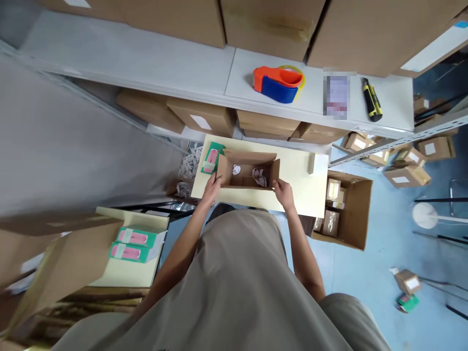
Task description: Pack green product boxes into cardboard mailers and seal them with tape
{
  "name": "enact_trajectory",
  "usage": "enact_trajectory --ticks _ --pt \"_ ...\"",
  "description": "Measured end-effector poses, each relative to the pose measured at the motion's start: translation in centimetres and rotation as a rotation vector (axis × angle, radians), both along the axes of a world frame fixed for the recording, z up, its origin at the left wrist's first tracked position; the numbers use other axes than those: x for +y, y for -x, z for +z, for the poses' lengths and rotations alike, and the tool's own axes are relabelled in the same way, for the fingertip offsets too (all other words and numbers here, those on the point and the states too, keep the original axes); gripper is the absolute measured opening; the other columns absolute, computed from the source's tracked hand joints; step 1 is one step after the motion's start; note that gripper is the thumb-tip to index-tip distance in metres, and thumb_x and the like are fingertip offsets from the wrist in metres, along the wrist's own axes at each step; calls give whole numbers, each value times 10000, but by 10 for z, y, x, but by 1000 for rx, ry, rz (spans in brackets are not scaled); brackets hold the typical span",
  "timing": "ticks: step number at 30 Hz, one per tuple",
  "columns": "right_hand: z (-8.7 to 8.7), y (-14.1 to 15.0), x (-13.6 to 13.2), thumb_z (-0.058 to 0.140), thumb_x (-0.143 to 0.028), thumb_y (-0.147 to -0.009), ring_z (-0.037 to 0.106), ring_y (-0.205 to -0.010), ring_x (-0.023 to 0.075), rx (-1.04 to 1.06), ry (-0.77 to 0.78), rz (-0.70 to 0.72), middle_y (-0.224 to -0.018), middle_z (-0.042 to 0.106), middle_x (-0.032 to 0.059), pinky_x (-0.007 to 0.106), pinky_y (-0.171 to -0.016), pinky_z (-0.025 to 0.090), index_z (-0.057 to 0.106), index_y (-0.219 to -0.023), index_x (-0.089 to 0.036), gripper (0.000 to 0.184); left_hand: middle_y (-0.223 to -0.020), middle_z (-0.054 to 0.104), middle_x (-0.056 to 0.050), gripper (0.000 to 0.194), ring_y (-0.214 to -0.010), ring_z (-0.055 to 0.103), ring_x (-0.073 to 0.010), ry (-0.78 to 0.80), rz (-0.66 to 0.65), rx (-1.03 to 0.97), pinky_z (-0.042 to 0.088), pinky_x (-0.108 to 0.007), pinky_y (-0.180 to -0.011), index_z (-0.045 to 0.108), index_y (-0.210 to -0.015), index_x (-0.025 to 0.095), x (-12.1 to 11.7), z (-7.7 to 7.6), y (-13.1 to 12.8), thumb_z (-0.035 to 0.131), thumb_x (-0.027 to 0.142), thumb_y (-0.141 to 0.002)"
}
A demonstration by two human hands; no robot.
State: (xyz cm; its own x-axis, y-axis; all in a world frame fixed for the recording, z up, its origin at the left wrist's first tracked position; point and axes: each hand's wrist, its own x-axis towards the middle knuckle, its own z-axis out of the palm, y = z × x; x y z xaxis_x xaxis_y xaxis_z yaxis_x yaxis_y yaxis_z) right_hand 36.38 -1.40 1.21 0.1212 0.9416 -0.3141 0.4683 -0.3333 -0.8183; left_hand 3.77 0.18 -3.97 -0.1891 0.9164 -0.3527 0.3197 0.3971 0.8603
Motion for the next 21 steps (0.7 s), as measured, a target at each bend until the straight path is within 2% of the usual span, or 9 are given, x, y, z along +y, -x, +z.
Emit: enact_trajectory --ticks 4,7,9,10,12,14,15,18,21 --pt "-13 -8 15 538 -851 -960 631 -742 220 -40 14 11 -646 587 6 342 -710 607 508 -753 -284 605 -1489 759 -145 442 -1481 655 -342 81 17 -46 455 -483 -1328 733 -1394 196 18 2 -7 618 415 -1027" --pt "-13 -11 20 537 -801 -982 697 -785 249 -53 23 22 -720 694 51 358 -746 611 555 -788 -272 564 -1530 732 -155 489 -1519 629 -326 76 36 -21 437 -454 -1336 731 -1384 189 32 6 7 546 538 -1096" --pt "-10 -12 21 565 -728 -993 762 -855 279 -51 21 35 -839 785 98 379 -798 627 622 -844 -252 501 -1603 679 -170 544 -1568 583 -326 53 82 80 409 -459 -1353 679 -1466 184 48 6 22 541 565 -1104" --pt "-8 -13 22 583 -674 -997 793 -909 294 -46 20 41 -932 827 122 390 -830 638 669 -905 -237 455 -1653 633 -188 593 -1608 538 -344 53 104 164 381 -477 -1369 632 -1526 176 58 5 29 606 561 -1076" --pt "-4 -14 23 619 -556 -1002 832 -1021 316 -45 24 39 -1143 862 161 415 -887 663 744 -1101 -204 386 -1741 514 -258 848 -1690 405 -419 107 117 351 302 -547 -1399 503 -1635 135 78 -2 38 813 522 -947" --pt "2 -14 24 651 -464 -1008 846 -1086 329 -72 42 28 -1302 843 184 450 -926 685 744 -1319 -183 429 -1775 404 -353 1121 -1727 283 -502 223 89 481 247 -608 -1398 394 -1677 64 96 -11 41 969 437 -790" --pt "5 -14 24 664 -437 -1014 847 -1106 337 -100 48 22 -1350 829 191 473 -944 692 729 -1395 -180 465 -1768 377 -397 1184 -1723 273 -527 287 71 511 256 -617 -1387 366 -1673 30 102 -17 39 1002 387 -740" --pt "16 -10 24 670 -408 -1046 832 -1179 364 -202 1 3 -1443 788 203 537 -1009 694 708 -1487 -185 495 -1658 478 -456 1096 -1611 472 -534 403 72 545 395 -583 -1303 422 -1589 -21 111 -30 34 988 240 -688" --pt "28 -1 22 596 -393 -1102 811 -1220 352 -231 -144 4 -1466 773 186 537 -1064 683 725 -1481 -198 445 -1446 685 -386 803 -1373 691 -492 393 110 559 531 -560 -1155 581 -1389 30 105 -34 36 935 219 -693"
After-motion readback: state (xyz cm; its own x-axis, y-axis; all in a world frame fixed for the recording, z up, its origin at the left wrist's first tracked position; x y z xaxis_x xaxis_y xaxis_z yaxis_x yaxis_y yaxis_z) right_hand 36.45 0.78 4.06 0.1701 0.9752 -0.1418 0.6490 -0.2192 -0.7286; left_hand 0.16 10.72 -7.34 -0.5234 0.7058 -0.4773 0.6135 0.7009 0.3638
